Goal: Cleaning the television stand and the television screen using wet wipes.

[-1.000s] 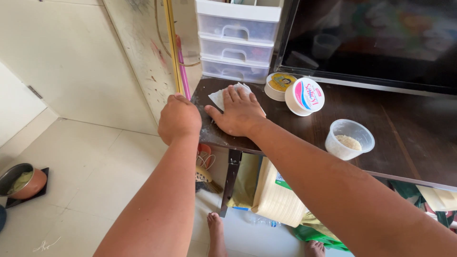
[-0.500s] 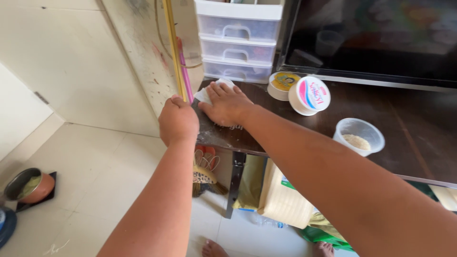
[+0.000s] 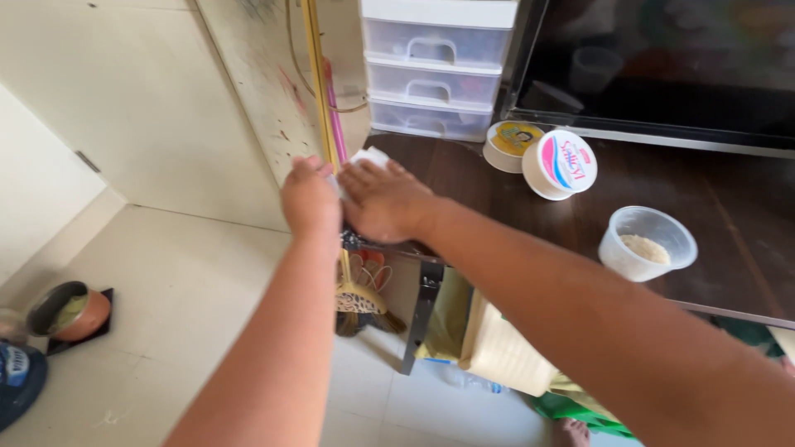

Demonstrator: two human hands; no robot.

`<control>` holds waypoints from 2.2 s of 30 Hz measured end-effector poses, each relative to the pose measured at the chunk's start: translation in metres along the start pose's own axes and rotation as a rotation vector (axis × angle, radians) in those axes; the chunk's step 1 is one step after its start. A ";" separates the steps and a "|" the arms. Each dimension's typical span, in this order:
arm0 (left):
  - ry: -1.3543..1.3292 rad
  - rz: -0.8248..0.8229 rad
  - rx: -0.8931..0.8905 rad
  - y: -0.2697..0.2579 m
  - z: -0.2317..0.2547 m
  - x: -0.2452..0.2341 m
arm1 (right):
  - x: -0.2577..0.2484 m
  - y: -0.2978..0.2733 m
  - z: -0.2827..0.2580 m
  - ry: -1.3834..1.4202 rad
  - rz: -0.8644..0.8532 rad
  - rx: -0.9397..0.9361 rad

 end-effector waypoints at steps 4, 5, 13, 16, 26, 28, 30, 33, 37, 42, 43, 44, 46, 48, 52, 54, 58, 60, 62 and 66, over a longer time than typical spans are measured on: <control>-0.204 -0.124 -0.075 -0.009 0.002 -0.001 | 0.007 -0.031 -0.026 -0.015 -0.031 -0.018; -0.203 -0.148 -0.069 -0.015 0.007 0.001 | 0.009 -0.037 -0.030 -0.015 -0.022 -0.041; 0.140 -0.090 0.114 -0.026 0.025 0.004 | 0.004 -0.077 -0.020 0.007 0.050 -0.035; 0.451 -0.050 0.155 -0.038 0.041 0.006 | 0.000 -0.087 0.001 -0.003 0.065 0.067; 0.173 -0.095 0.056 -0.016 0.015 0.001 | -0.008 -0.079 0.004 -0.002 0.053 0.246; 0.032 -0.144 -0.006 -0.016 0.018 -0.005 | -0.006 -0.070 -0.015 -0.012 0.034 0.218; -0.159 -0.245 -0.177 -0.023 0.017 -0.005 | 0.001 -0.060 -0.038 -0.009 0.008 0.155; -0.228 -0.275 -0.251 -0.037 0.031 -0.010 | 0.010 -0.049 -0.048 0.017 0.045 0.085; -0.148 -0.297 -0.287 -0.041 0.039 -0.004 | 0.004 -0.061 -0.039 -0.013 0.042 0.025; 0.076 -0.303 -0.057 -0.011 0.014 0.016 | -0.002 -0.082 -0.010 0.038 0.018 0.131; 0.075 -0.309 -0.057 -0.014 0.020 0.014 | -0.002 -0.083 -0.008 0.038 0.019 0.136; 0.017 -0.299 -0.080 -0.016 0.024 0.009 | -0.002 -0.084 -0.005 0.040 0.032 0.147; -0.039 -0.291 -0.107 -0.020 0.026 0.000 | 0.000 -0.087 -0.005 0.043 0.042 0.160; -0.269 -0.322 -0.247 -0.023 0.018 -0.005 | 0.003 -0.088 -0.016 0.001 0.050 0.078; -0.415 -0.346 -0.309 -0.029 0.021 -0.010 | 0.028 -0.086 -0.056 -0.038 0.029 -0.125; -0.447 -0.366 -0.306 -0.026 0.018 -0.012 | 0.027 -0.081 -0.073 -0.031 0.110 -0.211; -0.428 -0.354 -0.259 -0.017 0.016 -0.018 | 0.022 -0.060 -0.077 -0.077 0.102 -0.202; -0.354 -0.316 -0.219 -0.012 0.020 -0.017 | 0.017 -0.051 -0.070 -0.035 0.028 -0.139; -0.276 -0.299 -0.171 -0.012 0.032 -0.011 | 0.007 -0.048 -0.062 -0.032 0.006 -0.099; 0.024 -0.222 0.022 -0.008 0.051 0.002 | 0.005 -0.023 -0.024 0.046 -0.009 0.004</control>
Point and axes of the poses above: each hand's wrist, its own y-axis towards the middle knuckle, its own x-axis out of the palm, z = x × y, the point moved 9 cm from there along y, towards the middle knuckle, and after that the axes turned 11 degrees about y, right-handed, at the moved point
